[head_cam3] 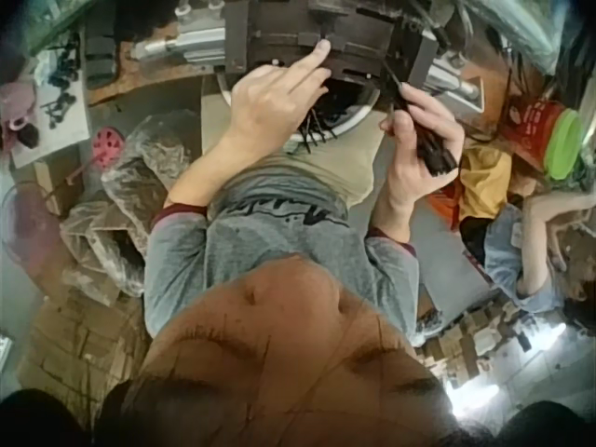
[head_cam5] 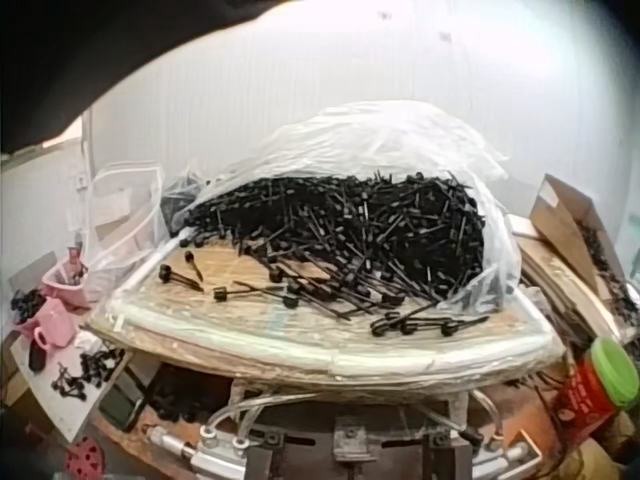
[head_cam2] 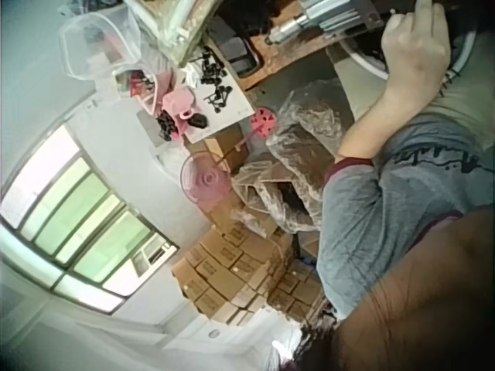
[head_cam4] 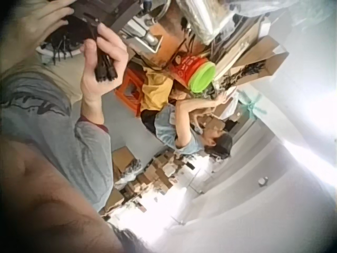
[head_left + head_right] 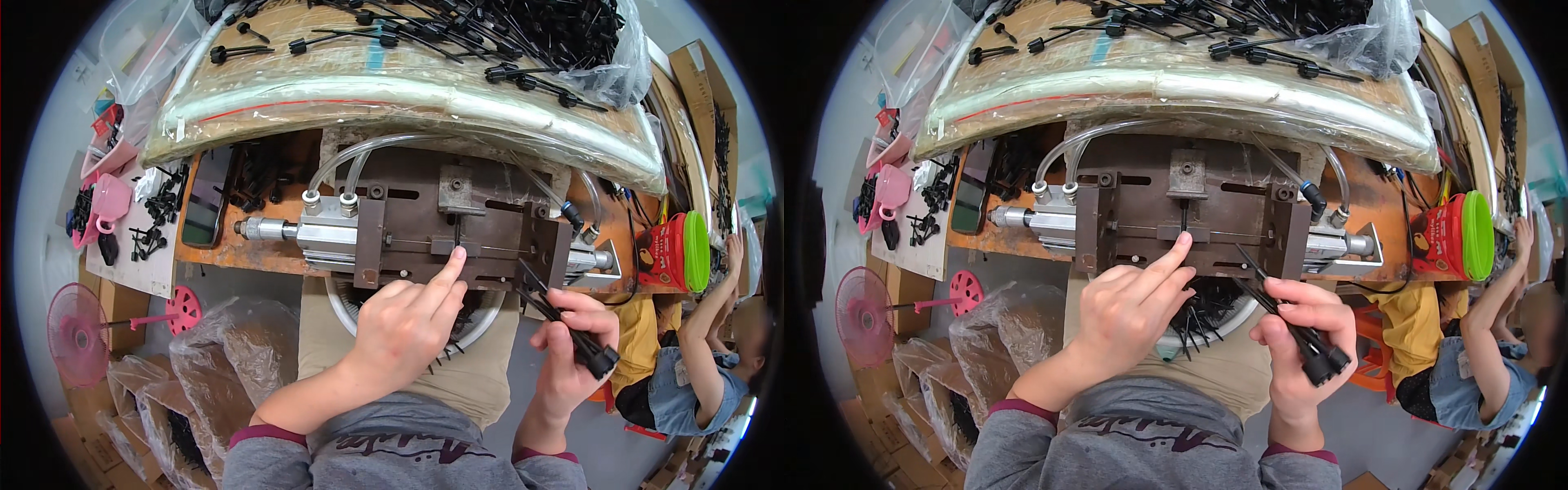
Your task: Operating a manual press machine to assemble small black plastic components by placing them into a jig and pressing.
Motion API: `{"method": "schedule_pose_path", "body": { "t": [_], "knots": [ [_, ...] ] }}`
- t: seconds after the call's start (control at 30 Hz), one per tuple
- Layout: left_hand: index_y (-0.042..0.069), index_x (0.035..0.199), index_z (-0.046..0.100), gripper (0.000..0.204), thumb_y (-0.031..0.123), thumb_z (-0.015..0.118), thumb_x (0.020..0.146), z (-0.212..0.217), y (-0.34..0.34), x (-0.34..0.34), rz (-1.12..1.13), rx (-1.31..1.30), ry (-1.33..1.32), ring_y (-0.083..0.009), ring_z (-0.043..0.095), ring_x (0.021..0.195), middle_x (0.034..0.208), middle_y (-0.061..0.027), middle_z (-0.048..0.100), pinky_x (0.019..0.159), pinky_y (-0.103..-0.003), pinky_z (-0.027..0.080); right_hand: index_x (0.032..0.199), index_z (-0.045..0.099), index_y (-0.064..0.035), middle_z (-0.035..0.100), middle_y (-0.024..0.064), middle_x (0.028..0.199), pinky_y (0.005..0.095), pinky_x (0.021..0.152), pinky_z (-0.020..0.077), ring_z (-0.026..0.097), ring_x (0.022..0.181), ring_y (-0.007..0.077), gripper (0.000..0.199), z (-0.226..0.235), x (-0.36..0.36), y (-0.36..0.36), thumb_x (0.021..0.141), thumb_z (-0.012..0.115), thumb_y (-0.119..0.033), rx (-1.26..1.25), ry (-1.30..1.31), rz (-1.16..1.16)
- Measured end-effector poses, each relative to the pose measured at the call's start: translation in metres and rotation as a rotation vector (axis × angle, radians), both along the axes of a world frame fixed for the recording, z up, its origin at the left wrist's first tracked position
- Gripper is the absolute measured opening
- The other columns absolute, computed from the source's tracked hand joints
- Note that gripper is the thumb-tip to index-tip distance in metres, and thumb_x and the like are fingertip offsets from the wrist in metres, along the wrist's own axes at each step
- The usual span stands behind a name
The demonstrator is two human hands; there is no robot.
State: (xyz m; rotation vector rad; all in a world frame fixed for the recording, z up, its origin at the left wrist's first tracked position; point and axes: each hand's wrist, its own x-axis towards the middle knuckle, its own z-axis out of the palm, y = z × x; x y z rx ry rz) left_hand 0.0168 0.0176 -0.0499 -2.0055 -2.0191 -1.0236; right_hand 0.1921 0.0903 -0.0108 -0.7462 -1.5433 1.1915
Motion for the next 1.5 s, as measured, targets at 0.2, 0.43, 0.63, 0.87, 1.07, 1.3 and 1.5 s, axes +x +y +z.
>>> {"method": "schedule_pose_path", "body": {
  "t": [0.2,0.43,0.63,0.87,1.07,1.3,1.5],
  "knots": [
    [0.004,0.092,0.072,0.023,0.011,0.079,0.072,0.003,0.000,0.000,-0.003,-0.014,-0.035,-0.0163,0.062,0.059,0.124,-0.0098,0.067,0.057,-0.026,0.049,0.093,0.070,-0.0073,0.057,0.0059,0.091,0.0272,0.064,0.0489,0.059,0.078,0.0178,0.033,-0.004,0.007,0.002,0.066,0.086,0.002,0.676,-0.444,-0.259],
    [0.003,0.095,0.071,0.024,0.010,0.078,0.073,-0.002,0.000,-0.002,-0.025,0.000,-0.067,-0.0181,0.066,0.069,0.127,-0.0111,0.065,0.060,-0.027,0.051,0.099,0.071,-0.0015,0.055,0.0065,0.091,0.0276,0.054,0.0472,0.059,0.065,0.0177,0.042,-0.015,0.003,0.001,0.061,0.082,0.013,0.832,-0.370,-0.205],
    [-0.001,0.098,0.068,0.021,0.002,0.075,0.078,-0.009,-0.003,0.007,-0.002,0.035,-0.459,-0.0203,0.068,0.079,0.110,-0.0117,0.063,0.068,-0.030,0.057,0.098,0.072,-0.0013,0.057,0.0083,0.092,0.0279,0.050,0.0443,0.057,0.060,0.0174,0.042,-0.019,-0.001,0.007,0.060,0.083,0.011,0.934,-0.332,-0.171],
    [-0.002,0.098,0.074,0.028,-0.010,0.079,0.071,0.016,-0.023,-0.011,-0.231,-0.054,-1.044,-0.0209,0.071,0.089,0.100,-0.0121,0.066,0.077,-0.029,0.062,0.097,0.072,-0.0021,0.058,0.0071,0.093,0.0274,0.049,0.0426,0.055,0.057,0.0164,0.040,-0.023,-0.002,0.007,0.061,0.084,0.009,0.971,-0.318,-0.202],
    [-0.007,0.095,0.072,0.026,-0.013,0.078,0.070,0.018,-0.038,-0.018,-0.362,-0.129,-1.280,-0.0270,0.071,0.091,0.099,-0.0152,0.066,0.081,-0.034,0.063,0.097,0.072,-0.0020,0.058,0.0062,0.094,0.0279,0.049,0.0436,0.057,0.059,0.0170,0.036,-0.021,-0.006,0.000,0.063,0.083,0.007,0.919,-0.294,-0.135],
    [-0.004,0.098,0.073,0.026,-0.012,0.076,0.074,0.020,-0.043,-0.016,-0.445,-0.163,-1.466,-0.0241,0.070,0.095,0.103,-0.0136,0.065,0.084,-0.030,0.061,0.096,0.072,-0.0023,0.058,0.0065,0.094,0.0278,0.048,0.0436,0.057,0.059,0.0172,0.039,-0.022,-0.004,0.000,0.061,0.084,0.006,0.936,-0.292,-0.111],
    [-0.002,0.099,0.074,0.028,-0.008,0.079,0.073,0.025,-0.049,-0.024,-0.369,-0.065,-1.271,-0.0202,0.070,0.093,0.101,-0.0127,0.068,0.081,-0.028,0.060,0.097,0.071,-0.0020,0.058,0.0070,0.095,0.0271,0.049,0.0420,0.057,0.058,0.0171,0.040,-0.021,-0.010,-0.002,0.060,0.084,0.008,0.951,-0.288,-0.084]
  ]
}}
